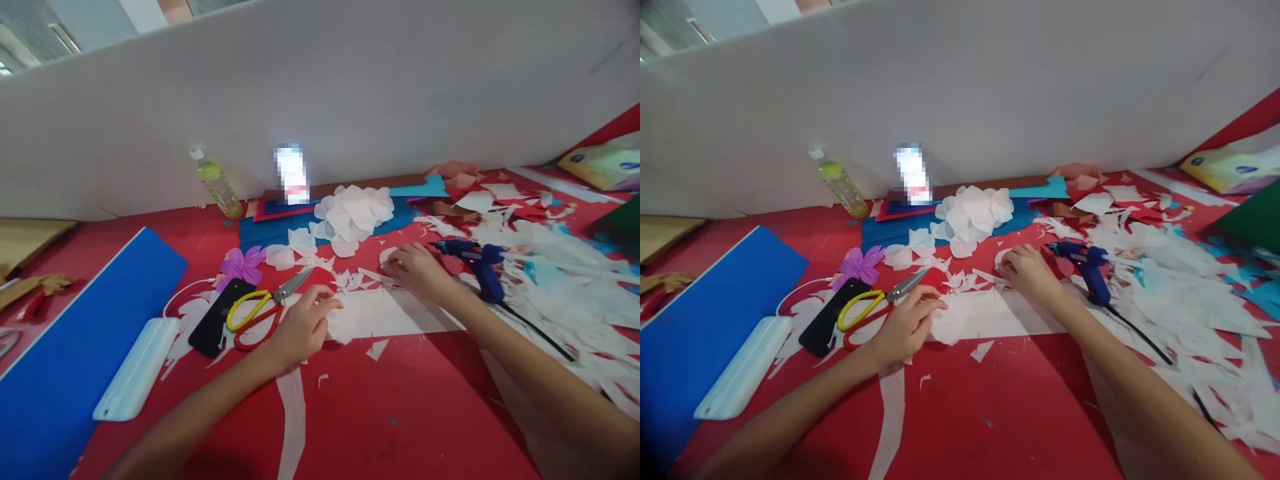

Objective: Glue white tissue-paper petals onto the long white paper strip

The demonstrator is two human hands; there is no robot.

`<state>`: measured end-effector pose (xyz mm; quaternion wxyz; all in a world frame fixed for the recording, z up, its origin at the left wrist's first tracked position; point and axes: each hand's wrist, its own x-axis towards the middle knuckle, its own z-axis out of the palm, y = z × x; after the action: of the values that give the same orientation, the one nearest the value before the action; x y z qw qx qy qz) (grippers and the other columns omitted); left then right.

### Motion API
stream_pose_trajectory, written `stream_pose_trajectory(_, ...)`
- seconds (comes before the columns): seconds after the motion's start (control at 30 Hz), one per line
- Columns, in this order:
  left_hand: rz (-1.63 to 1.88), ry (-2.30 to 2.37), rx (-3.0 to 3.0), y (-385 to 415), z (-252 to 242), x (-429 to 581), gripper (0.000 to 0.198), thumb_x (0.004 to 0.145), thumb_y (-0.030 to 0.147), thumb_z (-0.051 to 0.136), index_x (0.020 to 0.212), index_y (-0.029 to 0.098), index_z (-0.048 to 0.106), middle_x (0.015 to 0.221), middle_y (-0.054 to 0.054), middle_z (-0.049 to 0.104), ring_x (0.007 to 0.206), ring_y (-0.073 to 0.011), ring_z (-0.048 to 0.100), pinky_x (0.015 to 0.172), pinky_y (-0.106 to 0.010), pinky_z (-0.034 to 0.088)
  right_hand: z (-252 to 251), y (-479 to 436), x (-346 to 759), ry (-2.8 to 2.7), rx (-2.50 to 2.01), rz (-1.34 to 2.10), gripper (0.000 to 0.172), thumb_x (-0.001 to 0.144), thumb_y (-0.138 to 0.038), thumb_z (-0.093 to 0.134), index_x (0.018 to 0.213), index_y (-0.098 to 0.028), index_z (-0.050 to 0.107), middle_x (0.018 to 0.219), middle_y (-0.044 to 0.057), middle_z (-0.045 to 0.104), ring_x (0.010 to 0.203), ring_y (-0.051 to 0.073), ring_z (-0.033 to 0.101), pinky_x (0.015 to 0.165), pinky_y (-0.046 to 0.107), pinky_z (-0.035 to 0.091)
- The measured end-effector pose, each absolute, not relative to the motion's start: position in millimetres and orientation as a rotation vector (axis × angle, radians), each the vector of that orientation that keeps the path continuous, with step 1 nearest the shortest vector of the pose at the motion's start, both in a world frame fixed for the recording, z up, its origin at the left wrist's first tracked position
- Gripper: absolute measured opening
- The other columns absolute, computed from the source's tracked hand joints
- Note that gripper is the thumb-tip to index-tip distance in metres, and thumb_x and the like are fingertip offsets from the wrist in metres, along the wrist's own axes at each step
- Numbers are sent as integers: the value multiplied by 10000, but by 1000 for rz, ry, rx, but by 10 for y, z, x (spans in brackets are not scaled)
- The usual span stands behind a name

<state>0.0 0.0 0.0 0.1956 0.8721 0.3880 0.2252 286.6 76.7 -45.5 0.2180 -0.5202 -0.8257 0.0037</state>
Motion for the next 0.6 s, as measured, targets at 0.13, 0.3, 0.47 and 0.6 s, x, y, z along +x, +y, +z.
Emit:
stream_pose_trajectory(0.13, 488, 1056, 2712, -19, -43, -61, 374, 739, 19, 379, 1009, 189, 574, 1139, -114, 498, 940, -195, 526, 776, -322, 465, -435, 769, 2865, -2374, -1442, -61, 163, 826, -167, 476, 771, -155, 629, 784, 87, 631, 741, 206, 509, 735, 349, 390)
stream_pose_trajectory(0.3, 451, 1108, 2723, -80, -44, -79, 285, 799, 70, 398, 1001, 191, 559, 1090, -94, 536, 960, -202, 515, 797, -325, 447, -342, 777, 2881, -2360, -1478, -169, 178, 832, -223, 493, 716, -164, 615, 743, 86, 628, 707, 212, 513, 717, 357, 391)
stream_pose_trajectory(0.47, 369, 1102, 2754, -169, -94, 2, 186, 848, 211, 470, 1017, 180, 540, 1058, -82, 559, 966, -223, 498, 815, -367, 421, -120, 673, 2862, -2279, -1432, -242, 210, 854, -224, 436, 736, -172, 601, 787, 97, 636, 767, 225, 536, 733, 370, 398)
stream_pose_trajectory(0.6, 321, 1159, 2781, -200, -193, 46, 146, 848, 199, 463, 962, 171, 550, 960, -61, 572, 873, -210, 497, 769, -356, 413, 128, 470, 2809, -2220, -1360, -249, 172, 842, -217, 448, 747, -186, 588, 781, 72, 622, 742, 211, 526, 739, 365, 410)
